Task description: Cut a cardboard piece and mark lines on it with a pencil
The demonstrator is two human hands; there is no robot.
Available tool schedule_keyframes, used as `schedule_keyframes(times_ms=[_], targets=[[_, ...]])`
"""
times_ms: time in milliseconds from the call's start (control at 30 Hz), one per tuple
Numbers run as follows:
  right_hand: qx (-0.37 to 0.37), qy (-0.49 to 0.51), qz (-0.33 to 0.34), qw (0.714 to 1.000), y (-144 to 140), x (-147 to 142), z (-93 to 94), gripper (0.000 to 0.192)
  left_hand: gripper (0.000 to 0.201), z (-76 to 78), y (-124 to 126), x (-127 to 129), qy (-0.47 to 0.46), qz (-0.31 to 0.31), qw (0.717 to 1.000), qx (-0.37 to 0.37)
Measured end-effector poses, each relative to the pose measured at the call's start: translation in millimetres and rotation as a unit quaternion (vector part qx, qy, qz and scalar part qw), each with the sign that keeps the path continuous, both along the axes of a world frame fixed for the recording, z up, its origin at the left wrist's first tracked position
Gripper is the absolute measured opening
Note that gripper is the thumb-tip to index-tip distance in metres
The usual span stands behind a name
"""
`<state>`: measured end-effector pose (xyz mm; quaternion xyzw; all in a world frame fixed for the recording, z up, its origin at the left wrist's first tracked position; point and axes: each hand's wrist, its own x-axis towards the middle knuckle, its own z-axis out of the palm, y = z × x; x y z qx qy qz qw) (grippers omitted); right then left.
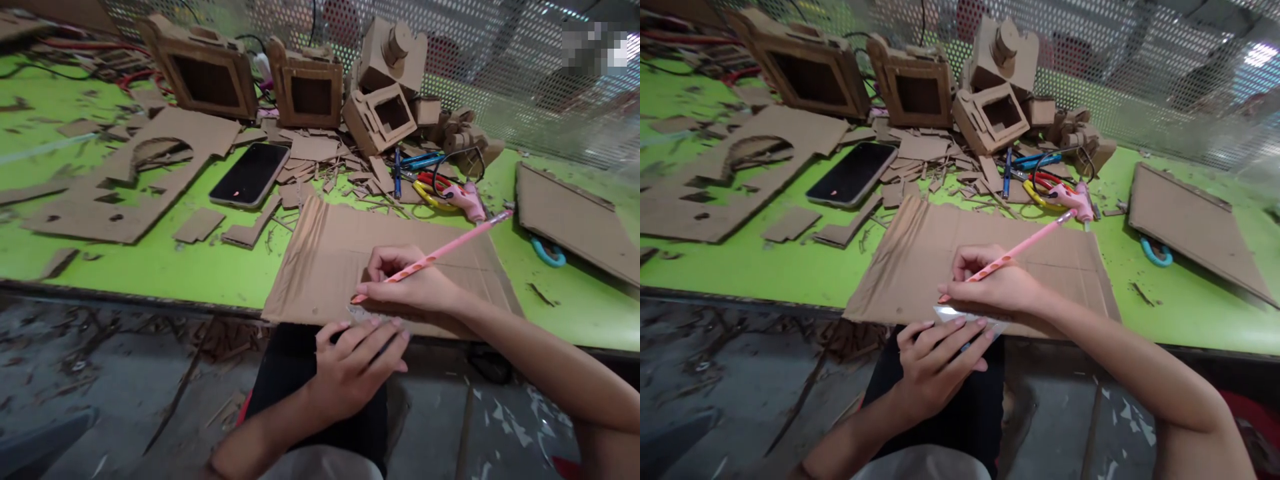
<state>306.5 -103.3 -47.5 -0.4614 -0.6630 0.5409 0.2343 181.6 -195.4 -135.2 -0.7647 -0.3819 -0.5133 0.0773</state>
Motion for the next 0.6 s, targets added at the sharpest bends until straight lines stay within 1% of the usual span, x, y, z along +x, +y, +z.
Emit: schedule_keyframes(times_ms=[100,267,600], targets=[[-0.008,0.0,0.004,1.0,-0.2,-0.2,0.4,0.035,0.018,1.3,0.5,0.3,-0.002,-0.001,1.0,0.002],[0.01,-0.01,0.018,1.0,2.0,1.3,0.9,0.036,0.019,-0.5,1.5,2.5,-0.005,0.005,1.0,0.005],[0.014,-0.009,0.031,0.999,1.4,5.1,0.8,0.035,0.02,0.3,2.3,0.2,0.003,-0.002,1.0,0.004]])
